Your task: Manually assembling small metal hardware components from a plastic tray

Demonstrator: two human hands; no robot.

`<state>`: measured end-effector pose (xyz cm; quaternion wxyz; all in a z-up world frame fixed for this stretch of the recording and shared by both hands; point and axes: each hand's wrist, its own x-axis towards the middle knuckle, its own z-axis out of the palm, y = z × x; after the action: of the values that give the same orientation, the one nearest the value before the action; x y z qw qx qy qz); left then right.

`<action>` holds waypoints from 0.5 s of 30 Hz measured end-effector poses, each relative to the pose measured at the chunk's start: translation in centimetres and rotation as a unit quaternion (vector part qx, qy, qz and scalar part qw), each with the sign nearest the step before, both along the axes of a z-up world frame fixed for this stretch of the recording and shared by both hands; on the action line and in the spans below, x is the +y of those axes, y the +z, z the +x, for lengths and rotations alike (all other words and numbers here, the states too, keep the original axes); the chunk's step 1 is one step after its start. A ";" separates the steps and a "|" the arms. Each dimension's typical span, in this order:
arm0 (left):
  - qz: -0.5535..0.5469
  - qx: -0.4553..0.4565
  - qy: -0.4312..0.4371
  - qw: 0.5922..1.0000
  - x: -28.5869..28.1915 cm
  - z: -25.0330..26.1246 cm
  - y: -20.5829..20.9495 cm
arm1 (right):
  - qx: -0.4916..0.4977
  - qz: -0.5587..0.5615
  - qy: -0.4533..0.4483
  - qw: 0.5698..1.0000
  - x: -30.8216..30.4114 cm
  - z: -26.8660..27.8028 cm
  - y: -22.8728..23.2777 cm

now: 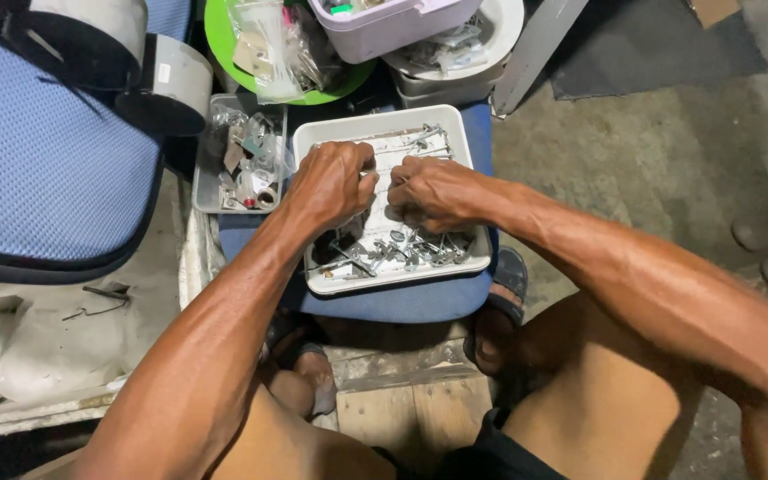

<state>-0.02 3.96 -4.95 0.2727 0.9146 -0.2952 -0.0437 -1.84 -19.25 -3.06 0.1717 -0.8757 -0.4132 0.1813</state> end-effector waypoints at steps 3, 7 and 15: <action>-0.050 0.024 0.014 0.998 -0.1 -0.8 2.4 | 0.040 0.005 -0.003 0.999 -0.1 0.1 0.8; -0.149 0.080 0.039 0.985 -0.3 -1.1 2.8 | 0.037 0.028 -0.061 0.997 -1.1 0.5 2.0; -0.268 0.132 0.041 0.953 -0.8 -1.8 4.3 | -0.050 0.167 -0.158 0.972 -2.1 -0.4 4.4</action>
<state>-1.80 3.14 -0.61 0.5460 0.8052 -0.2198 -0.0721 -2.29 -21.32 1.37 0.3209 -0.8969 -0.3021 0.0367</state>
